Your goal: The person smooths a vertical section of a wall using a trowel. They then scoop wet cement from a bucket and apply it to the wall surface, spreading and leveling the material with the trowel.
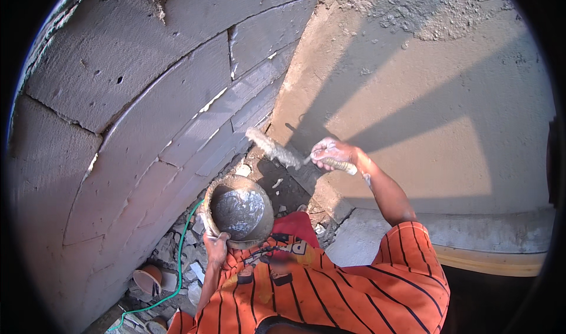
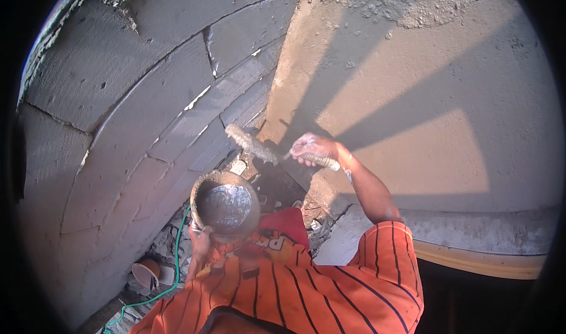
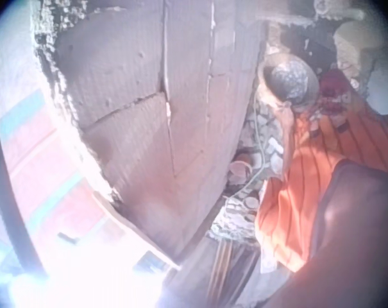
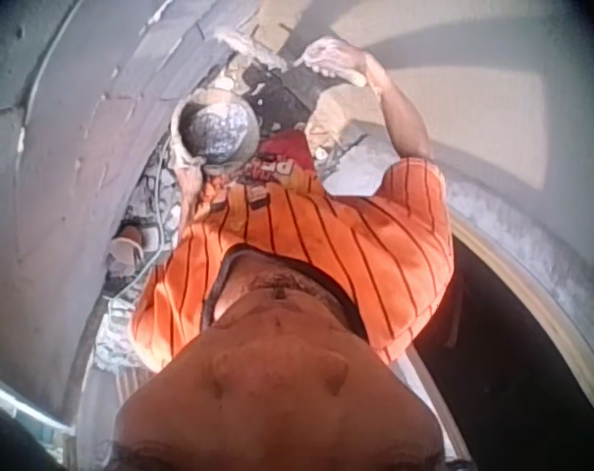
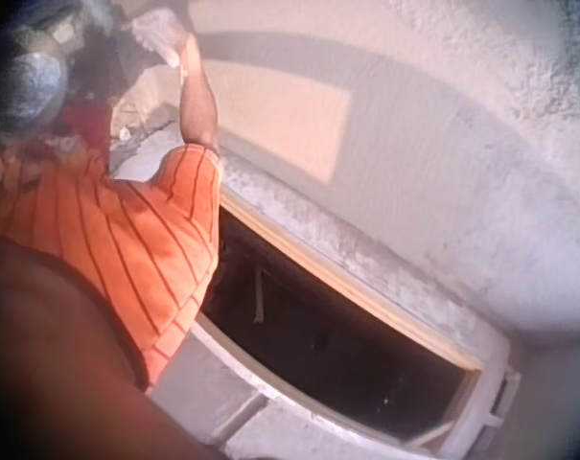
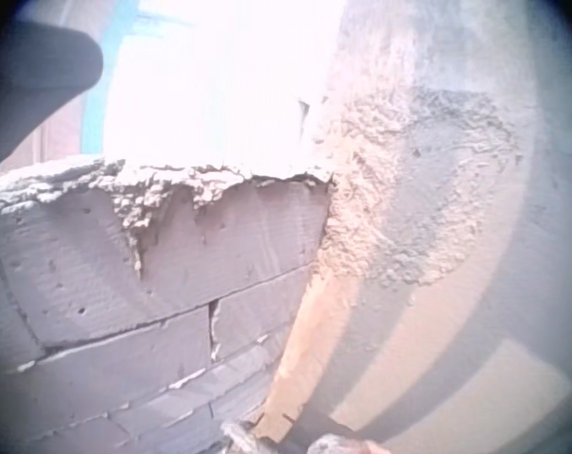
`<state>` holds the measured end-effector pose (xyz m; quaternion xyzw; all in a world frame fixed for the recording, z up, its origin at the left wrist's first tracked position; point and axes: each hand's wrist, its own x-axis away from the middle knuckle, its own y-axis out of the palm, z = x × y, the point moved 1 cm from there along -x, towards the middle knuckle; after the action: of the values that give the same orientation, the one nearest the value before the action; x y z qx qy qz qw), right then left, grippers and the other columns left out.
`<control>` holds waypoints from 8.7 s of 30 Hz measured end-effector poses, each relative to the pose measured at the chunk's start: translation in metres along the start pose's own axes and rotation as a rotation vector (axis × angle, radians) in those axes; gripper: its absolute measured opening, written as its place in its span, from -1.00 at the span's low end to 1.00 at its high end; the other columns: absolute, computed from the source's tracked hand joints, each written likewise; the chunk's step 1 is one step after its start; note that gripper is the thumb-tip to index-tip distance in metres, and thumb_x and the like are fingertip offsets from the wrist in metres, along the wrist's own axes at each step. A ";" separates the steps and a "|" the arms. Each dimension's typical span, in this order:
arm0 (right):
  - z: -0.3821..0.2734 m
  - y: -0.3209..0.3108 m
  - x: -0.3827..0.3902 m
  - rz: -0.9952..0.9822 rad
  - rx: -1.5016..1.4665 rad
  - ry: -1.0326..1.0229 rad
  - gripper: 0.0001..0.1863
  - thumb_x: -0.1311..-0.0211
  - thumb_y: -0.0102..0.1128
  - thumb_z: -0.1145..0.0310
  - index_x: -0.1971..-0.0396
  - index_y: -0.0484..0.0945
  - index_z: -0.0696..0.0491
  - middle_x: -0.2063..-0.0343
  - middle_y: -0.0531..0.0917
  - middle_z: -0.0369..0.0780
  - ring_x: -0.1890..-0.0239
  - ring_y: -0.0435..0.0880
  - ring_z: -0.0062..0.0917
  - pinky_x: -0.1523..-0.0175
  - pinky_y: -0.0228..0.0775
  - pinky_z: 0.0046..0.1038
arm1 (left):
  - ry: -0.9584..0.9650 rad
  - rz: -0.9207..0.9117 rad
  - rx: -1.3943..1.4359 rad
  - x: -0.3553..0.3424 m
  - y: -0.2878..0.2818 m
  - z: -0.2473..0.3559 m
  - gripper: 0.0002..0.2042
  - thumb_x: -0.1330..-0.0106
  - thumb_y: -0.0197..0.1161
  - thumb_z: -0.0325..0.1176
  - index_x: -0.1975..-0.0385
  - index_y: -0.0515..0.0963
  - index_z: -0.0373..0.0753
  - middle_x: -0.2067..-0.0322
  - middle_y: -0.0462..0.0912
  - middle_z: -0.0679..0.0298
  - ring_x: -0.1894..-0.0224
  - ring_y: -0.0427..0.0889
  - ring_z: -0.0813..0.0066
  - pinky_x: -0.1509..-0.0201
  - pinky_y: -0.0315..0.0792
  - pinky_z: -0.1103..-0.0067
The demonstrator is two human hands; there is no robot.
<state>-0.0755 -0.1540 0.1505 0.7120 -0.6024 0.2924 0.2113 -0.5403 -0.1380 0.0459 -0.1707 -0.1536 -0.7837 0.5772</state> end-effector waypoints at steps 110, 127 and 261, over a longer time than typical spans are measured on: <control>0.028 -0.120 -0.070 0.623 0.434 0.044 -0.64 -0.19 0.31 0.17 0.22 0.57 0.18 0.50 0.64 -0.23 0.59 0.60 -0.58 0.45 0.47 -0.43 | 0.029 -0.008 0.009 -0.020 0.030 0.031 -0.69 -0.03 0.09 -0.71 0.19 0.51 -0.35 0.38 0.58 0.38 0.39 0.51 0.62 0.27 0.43 0.62; -0.008 -0.184 -0.086 1.003 0.562 -0.130 -0.59 -0.26 0.19 0.05 0.24 0.62 0.16 0.33 0.71 -0.03 0.17 0.67 -0.08 0.07 0.47 -0.17 | -0.059 0.051 -0.099 -0.012 -0.003 0.013 -0.74 -0.03 0.12 -0.71 0.26 0.53 -0.37 0.39 0.64 0.34 0.42 0.53 0.63 0.33 0.43 0.62; 0.034 0.122 -0.017 0.161 0.885 0.011 -0.55 -0.03 0.34 0.02 0.16 0.65 0.01 0.17 0.70 -0.07 0.06 0.65 -0.10 0.05 0.50 -0.07 | -0.050 -0.035 0.157 -0.041 0.011 0.001 -0.55 0.04 -0.04 -0.75 0.06 0.47 -0.40 0.25 0.63 0.18 0.29 0.64 0.38 0.24 0.56 0.50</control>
<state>-0.1914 -0.1865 0.1072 0.6832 -0.4716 0.5412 -0.1340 -0.5183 -0.1059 0.0287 -0.1416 -0.2320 -0.7745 0.5712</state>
